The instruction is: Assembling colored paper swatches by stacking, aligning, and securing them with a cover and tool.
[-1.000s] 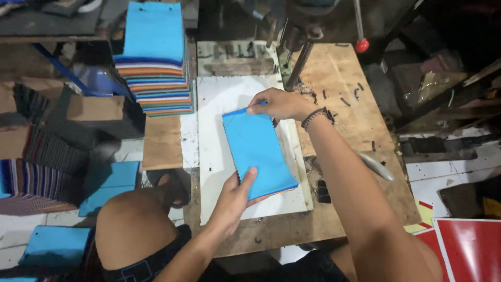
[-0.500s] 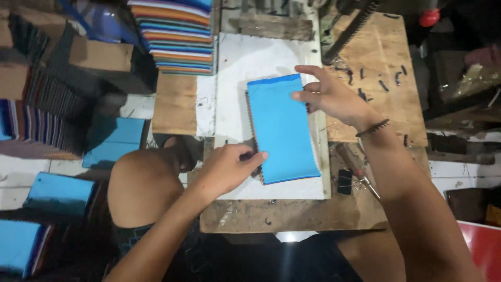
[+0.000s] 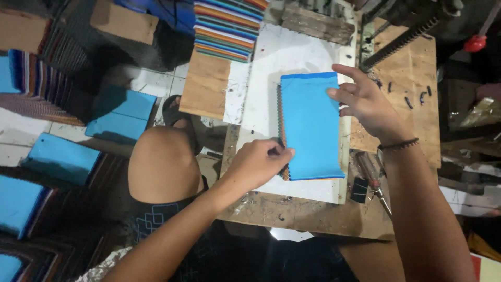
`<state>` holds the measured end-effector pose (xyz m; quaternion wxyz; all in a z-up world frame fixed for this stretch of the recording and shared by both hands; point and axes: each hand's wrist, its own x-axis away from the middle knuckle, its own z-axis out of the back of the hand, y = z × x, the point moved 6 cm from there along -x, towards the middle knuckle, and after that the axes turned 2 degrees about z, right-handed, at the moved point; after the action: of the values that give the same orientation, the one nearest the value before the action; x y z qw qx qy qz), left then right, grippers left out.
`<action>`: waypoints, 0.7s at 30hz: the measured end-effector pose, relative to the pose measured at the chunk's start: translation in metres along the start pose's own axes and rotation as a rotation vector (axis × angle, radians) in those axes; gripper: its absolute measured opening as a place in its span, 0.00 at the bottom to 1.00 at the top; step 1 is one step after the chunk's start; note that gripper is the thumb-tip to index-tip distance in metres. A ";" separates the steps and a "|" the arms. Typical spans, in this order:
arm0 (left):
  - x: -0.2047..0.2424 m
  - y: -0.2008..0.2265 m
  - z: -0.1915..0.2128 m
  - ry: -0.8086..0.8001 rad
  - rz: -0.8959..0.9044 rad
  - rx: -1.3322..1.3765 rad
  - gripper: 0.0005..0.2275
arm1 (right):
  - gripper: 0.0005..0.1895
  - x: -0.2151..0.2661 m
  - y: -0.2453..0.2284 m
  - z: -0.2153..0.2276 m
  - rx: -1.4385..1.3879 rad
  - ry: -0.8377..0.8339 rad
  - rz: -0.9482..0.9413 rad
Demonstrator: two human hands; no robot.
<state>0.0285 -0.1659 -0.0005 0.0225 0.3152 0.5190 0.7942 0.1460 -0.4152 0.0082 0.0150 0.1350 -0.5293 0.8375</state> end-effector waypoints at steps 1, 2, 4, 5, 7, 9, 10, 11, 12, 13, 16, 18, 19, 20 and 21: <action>-0.001 -0.003 -0.001 0.006 0.003 0.010 0.25 | 0.34 0.001 0.002 -0.002 0.007 -0.010 0.000; -0.002 -0.005 -0.002 0.007 -0.011 -0.004 0.25 | 0.35 0.001 0.004 -0.002 -0.013 0.001 0.004; -0.005 -0.008 -0.003 0.012 -0.024 -0.010 0.24 | 0.36 -0.001 0.012 -0.001 -0.027 0.005 0.008; -0.006 -0.009 -0.004 0.015 -0.040 -0.016 0.24 | 0.36 -0.003 0.018 0.000 -0.039 0.013 0.015; -0.008 -0.010 -0.005 0.021 -0.053 -0.016 0.23 | 0.36 -0.001 0.019 -0.001 -0.047 0.015 0.020; -0.009 -0.010 -0.006 0.033 -0.092 -0.018 0.24 | 0.35 0.005 0.011 -0.007 -0.044 0.040 0.008; -0.007 -0.009 -0.005 0.037 -0.087 -0.012 0.24 | 0.35 0.005 0.012 -0.008 -0.041 0.032 0.006; -0.005 -0.007 -0.004 0.040 -0.103 0.005 0.24 | 0.35 0.005 0.012 -0.008 -0.045 0.034 0.013; -0.002 -0.005 -0.004 0.041 -0.118 0.021 0.24 | 0.35 0.005 0.014 -0.008 -0.049 0.037 0.018; -0.002 -0.004 -0.004 0.043 -0.114 0.026 0.24 | 0.35 0.008 0.005 -0.013 -0.047 0.031 0.016; -0.003 -0.009 -0.007 0.014 0.006 -0.067 0.15 | 0.35 0.016 -0.012 -0.024 -0.068 0.029 -0.049; -0.002 -0.009 -0.008 -0.011 -0.024 -0.056 0.15 | 0.36 0.019 -0.015 -0.027 -0.082 0.035 -0.056; -0.003 -0.011 -0.009 -0.011 -0.020 -0.051 0.15 | 0.36 0.017 -0.012 -0.026 -0.080 0.030 -0.059; -0.003 -0.011 -0.009 0.006 -0.022 -0.067 0.15 | 0.36 0.016 -0.011 -0.026 -0.092 0.019 -0.051; -0.004 -0.012 -0.010 0.023 -0.024 -0.084 0.15 | 0.36 0.015 -0.009 -0.025 -0.105 0.009 -0.043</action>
<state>0.0232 -0.1700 -0.0152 0.0395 0.2987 0.4892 0.8185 0.1282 -0.3905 0.0092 0.0422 0.1416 -0.5692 0.8088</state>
